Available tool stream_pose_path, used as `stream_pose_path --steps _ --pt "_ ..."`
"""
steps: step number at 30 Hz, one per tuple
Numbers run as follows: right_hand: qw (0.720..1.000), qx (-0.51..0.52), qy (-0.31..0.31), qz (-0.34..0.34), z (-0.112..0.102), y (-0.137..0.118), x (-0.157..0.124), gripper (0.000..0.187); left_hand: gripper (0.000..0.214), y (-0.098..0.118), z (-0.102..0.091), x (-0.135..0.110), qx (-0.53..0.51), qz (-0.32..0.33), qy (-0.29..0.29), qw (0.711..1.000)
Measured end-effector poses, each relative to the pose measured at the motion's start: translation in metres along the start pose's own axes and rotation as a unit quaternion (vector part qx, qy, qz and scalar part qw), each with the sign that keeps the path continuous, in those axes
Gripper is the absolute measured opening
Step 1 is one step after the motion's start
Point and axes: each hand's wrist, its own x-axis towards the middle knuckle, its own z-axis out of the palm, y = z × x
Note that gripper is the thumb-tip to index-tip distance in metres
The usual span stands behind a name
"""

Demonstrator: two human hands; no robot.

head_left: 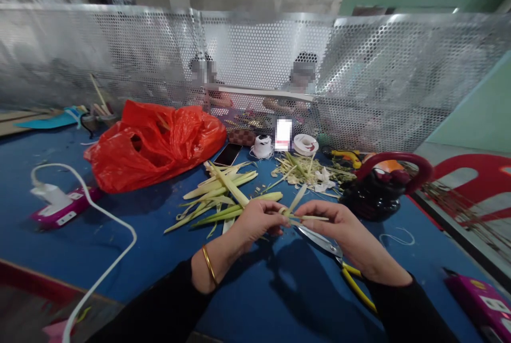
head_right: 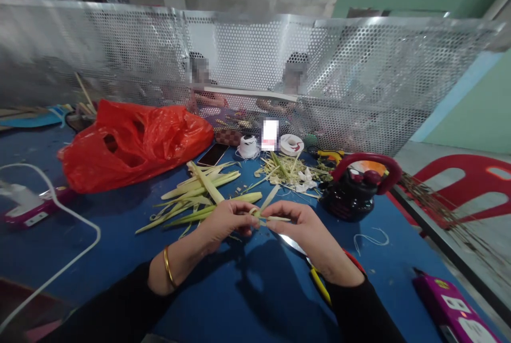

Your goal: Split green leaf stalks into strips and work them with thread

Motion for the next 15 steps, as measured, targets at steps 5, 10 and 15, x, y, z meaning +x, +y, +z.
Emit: stream_pose_path --steps 5,10,15 --pt "0.995 0.012 0.079 -0.059 0.006 0.012 0.009 0.012 0.03 -0.001 -0.001 0.001 0.007 -0.008 0.004 1.0" --pt "0.986 -0.056 0.099 -0.126 0.016 0.02 0.013 0.012 0.025 -0.001 0.001 0.001 0.011 -0.003 0.014 1.0" --pt "0.986 -0.08 0.109 -0.098 0.021 0.021 0.01 0.017 0.018 -0.007 0.001 0.006 0.055 0.053 0.024 0.997"
